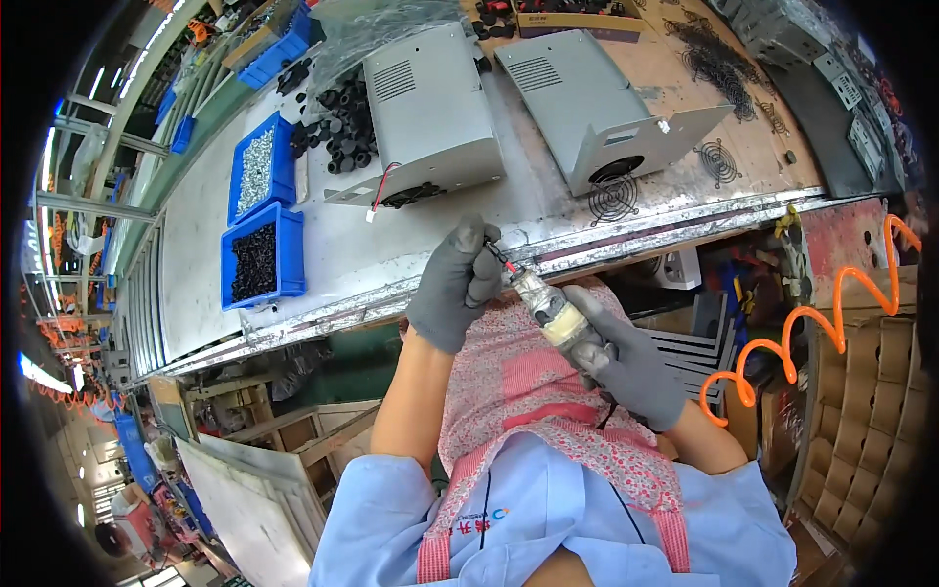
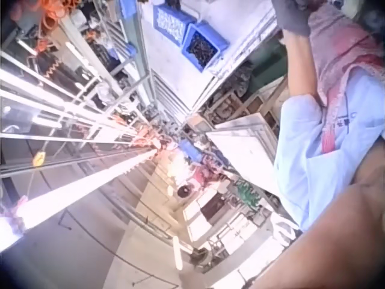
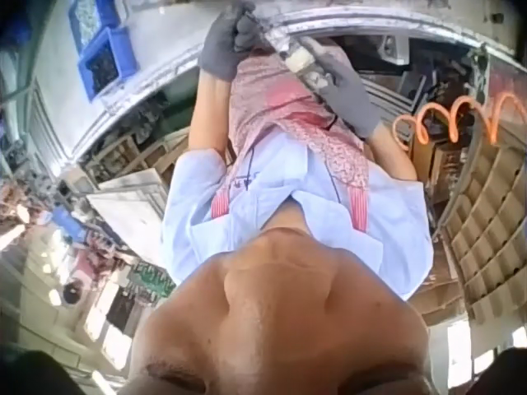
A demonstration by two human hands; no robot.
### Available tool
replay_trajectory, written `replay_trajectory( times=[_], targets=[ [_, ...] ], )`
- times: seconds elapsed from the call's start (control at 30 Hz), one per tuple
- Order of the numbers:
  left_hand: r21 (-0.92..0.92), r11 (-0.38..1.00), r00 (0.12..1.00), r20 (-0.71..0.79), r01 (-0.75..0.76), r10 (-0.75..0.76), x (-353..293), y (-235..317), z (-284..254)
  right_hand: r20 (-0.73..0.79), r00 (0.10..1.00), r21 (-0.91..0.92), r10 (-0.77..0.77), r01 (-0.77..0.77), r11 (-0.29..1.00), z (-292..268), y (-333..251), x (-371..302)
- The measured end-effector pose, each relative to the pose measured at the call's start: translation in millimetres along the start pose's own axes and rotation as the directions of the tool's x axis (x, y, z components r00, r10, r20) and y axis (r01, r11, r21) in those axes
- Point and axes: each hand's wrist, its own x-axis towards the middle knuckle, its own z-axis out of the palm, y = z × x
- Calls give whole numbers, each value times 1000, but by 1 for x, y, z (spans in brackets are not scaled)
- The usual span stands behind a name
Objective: The recorder is assembling electronic units by installing fans, wiring, and rubber feet into metal enclosures on a production line.
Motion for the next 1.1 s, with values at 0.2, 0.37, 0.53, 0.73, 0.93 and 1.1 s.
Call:
replay_trajectory(
  times=[0.2,0.37,0.53,0.73,0.93,1.1],
  targets=[
    [317,943,971,-175,-99,161,1,-3,26,7,998,103,60,-60,993,-7,-1,-2],
    [390,916,971,-163,-98,174,11,-15,32,7,991,254,134,-132,958,-18,-2,-7],
    [239,971,999,42,-17,7,31,-19,41,-158,986,231,42,-5,973,-28,2,-13],
    [967,231,909,4,-110,417,59,-35,59,-346,931,210,115,-43,977,-53,1,-26],
    [993,111,881,-87,39,464,74,-52,79,-428,898,165,105,-37,986,-64,4,-29],
    [941,336,924,-155,31,350,74,-45,81,-412,903,221,123,-33,975,-68,7,-29]
  ],
)
